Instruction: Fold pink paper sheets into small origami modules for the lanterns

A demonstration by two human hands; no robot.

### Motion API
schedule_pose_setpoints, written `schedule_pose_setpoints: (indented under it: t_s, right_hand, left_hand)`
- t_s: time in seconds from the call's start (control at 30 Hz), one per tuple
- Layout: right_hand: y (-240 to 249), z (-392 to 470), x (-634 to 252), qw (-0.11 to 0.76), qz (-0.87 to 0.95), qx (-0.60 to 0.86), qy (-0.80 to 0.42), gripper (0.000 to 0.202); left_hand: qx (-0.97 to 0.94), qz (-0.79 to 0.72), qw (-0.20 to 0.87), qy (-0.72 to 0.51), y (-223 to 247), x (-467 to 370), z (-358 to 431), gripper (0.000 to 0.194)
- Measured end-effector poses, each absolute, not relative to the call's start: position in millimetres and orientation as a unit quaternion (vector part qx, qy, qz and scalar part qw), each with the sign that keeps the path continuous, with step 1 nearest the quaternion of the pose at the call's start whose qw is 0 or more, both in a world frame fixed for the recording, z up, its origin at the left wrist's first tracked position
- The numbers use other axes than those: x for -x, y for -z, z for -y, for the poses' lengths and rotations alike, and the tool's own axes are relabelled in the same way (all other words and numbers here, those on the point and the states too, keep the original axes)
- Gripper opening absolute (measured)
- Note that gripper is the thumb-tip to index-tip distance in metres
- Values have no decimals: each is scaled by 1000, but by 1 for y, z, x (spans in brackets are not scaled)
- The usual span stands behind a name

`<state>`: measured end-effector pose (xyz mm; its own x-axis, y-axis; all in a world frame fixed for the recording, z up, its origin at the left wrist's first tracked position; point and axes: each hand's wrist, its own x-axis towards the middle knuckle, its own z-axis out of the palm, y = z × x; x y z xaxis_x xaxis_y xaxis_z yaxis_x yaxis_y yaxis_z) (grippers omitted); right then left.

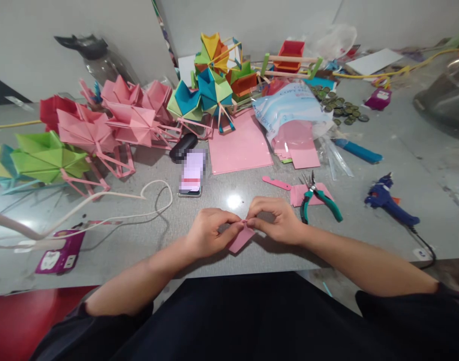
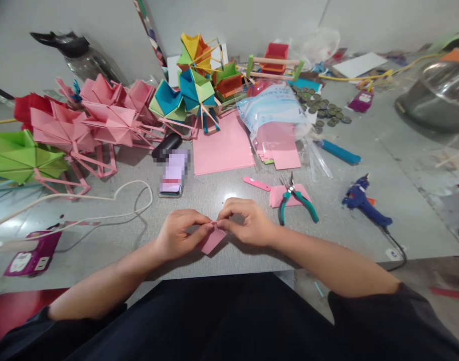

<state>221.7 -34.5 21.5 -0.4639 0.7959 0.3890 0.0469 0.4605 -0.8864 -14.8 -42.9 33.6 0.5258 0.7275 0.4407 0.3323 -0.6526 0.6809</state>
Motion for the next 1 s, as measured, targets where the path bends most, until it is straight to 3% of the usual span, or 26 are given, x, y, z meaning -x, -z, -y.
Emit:
schedule_pose_setpoints:
  t_s: [0.5, 0.63, 0.7, 0.83, 0.9, 1.0]
  right_hand:
    - [-20, 28, -224, 365, 682, 364, -519, 25]
    - [-18, 24, -224, 344, 623, 354, -607, 37]
    - [-17, 23, -223, 337, 576, 330, -668, 42]
    - [-13, 25, -220, 302, 522, 324, -729, 42]
    - [-10, 26, -220, 316, 550, 352, -688, 38]
    - [-8, 27, -223, 413, 603, 397, -555, 35]
  left_hand:
    - [-681, -435, 466, -362, -33, 10, 44, 17]
    - [-613, -397, 567, -381, -25, 13, 39, 34]
    - [-649, -355, 549, -389, -23, 14, 37, 36]
    - [-787, -285, 360, -411, -22, 14, 38, 18]
    - [-807, -278, 307, -422, -22, 13, 39, 13]
    - [-787, -313, 298, -440, -22, 12, 38, 8]
